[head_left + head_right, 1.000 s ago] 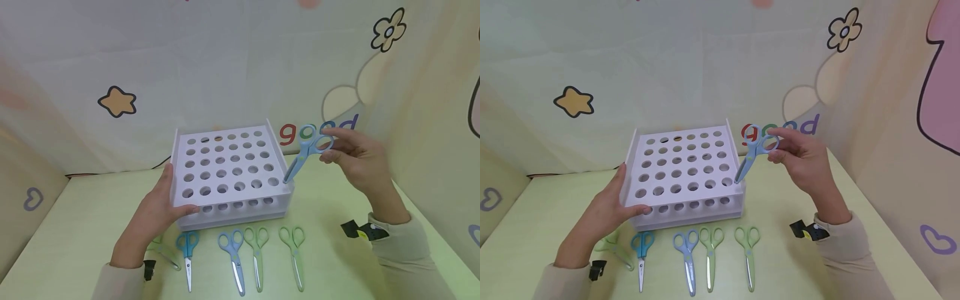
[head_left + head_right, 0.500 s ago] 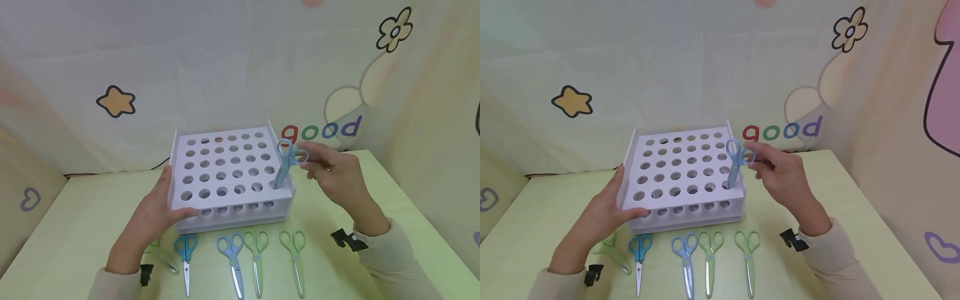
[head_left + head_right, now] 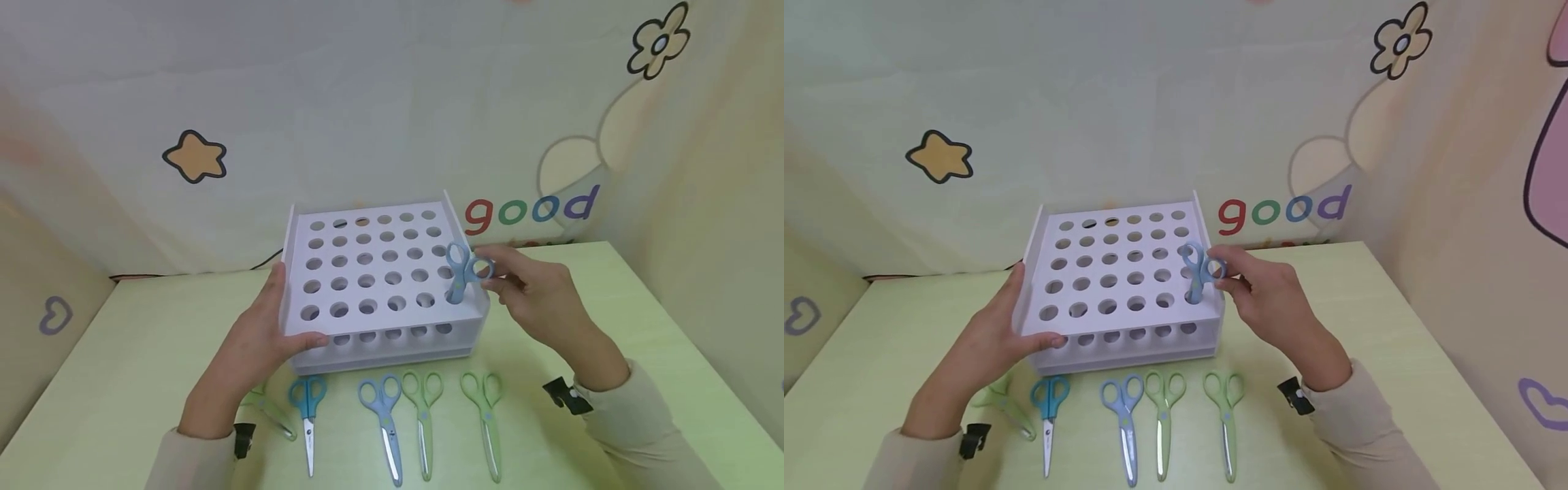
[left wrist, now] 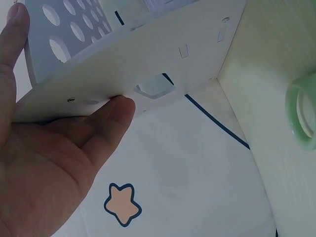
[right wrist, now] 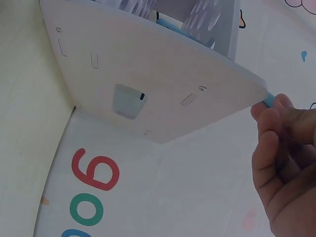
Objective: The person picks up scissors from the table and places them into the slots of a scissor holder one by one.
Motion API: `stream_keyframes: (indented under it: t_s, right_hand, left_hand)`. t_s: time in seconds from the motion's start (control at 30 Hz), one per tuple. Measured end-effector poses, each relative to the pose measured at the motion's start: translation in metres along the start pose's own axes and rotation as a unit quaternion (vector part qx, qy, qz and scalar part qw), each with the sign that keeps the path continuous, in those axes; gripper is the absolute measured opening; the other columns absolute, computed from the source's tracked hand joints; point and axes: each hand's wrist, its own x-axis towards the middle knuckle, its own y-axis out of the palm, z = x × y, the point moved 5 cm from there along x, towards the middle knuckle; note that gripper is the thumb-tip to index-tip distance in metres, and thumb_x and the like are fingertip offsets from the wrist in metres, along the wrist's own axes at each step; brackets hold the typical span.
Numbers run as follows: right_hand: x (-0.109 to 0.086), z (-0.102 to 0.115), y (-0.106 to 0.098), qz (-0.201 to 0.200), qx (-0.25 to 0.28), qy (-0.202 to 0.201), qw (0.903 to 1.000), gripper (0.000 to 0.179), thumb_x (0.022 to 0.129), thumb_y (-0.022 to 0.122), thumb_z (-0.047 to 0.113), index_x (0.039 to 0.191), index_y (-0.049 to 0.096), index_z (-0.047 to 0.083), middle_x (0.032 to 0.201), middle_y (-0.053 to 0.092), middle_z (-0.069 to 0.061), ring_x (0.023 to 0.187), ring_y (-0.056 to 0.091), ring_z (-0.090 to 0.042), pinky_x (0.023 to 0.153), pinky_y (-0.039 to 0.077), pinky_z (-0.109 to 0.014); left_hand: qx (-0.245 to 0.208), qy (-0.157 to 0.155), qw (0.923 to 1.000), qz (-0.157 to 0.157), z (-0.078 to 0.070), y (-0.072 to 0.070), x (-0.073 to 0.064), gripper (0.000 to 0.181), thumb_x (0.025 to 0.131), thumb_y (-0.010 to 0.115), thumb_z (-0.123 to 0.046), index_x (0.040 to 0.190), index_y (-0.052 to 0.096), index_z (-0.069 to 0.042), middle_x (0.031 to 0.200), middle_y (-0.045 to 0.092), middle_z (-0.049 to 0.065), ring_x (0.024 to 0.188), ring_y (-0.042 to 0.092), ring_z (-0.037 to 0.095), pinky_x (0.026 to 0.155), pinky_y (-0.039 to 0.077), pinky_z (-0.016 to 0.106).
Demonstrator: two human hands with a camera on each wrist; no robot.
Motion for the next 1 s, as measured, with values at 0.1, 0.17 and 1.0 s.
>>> stream_keyframes:
  t_s: [0.1, 0.17, 1.0]
  right_hand:
    - [-0.002, 0.000, 0.003, 0.017, -0.017, -0.005, 0.9997, 0.046, 0.068, 0.078, -0.011, 0.110, 0.067, 0.007, 0.075, 0.066, 0.002, 0.059, 0.053, -0.007, 0.057, 0.042, -0.016]
    - [-0.003, 0.001, 0.007, 0.033, -0.023, -0.006, 0.9992, 0.045, 0.070, 0.078, -0.010, 0.110, 0.066, 0.007, 0.079, 0.068, 0.001, 0.062, 0.054, -0.008, 0.058, 0.044, -0.019]
    - [-0.008, 0.004, 0.022, 0.122, -0.025, 0.019, 0.9920, 0.034, 0.078, 0.072, -0.004, 0.108, 0.068, 0.010, 0.078, 0.064, 0.006, 0.057, 0.043, -0.008, 0.051, 0.037, -0.024]
  left_hand:
    - [0.001, 0.003, 1.0000, 0.000, -0.001, 0.001, 0.000, 0.123, 0.068, 0.078, -0.055, 0.152, -0.007, -0.026, 0.154, 0.019, 0.002, 0.114, 0.043, 0.025, 0.092, 0.037, 0.047]
    - [-0.001, 0.007, 1.0000, 0.000, -0.001, 0.001, 0.001, 0.122, 0.068, 0.077, -0.056, 0.152, -0.006, -0.027, 0.151, 0.024, 0.002, 0.109, 0.046, 0.025, 0.090, 0.039, 0.047]
    - [-0.002, 0.000, 1.0000, 0.004, -0.001, -0.001, 0.001, 0.124, 0.063, 0.074, -0.063, 0.152, -0.006, -0.030, 0.151, 0.023, 0.001, 0.108, 0.046, 0.024, 0.089, 0.040, 0.047]
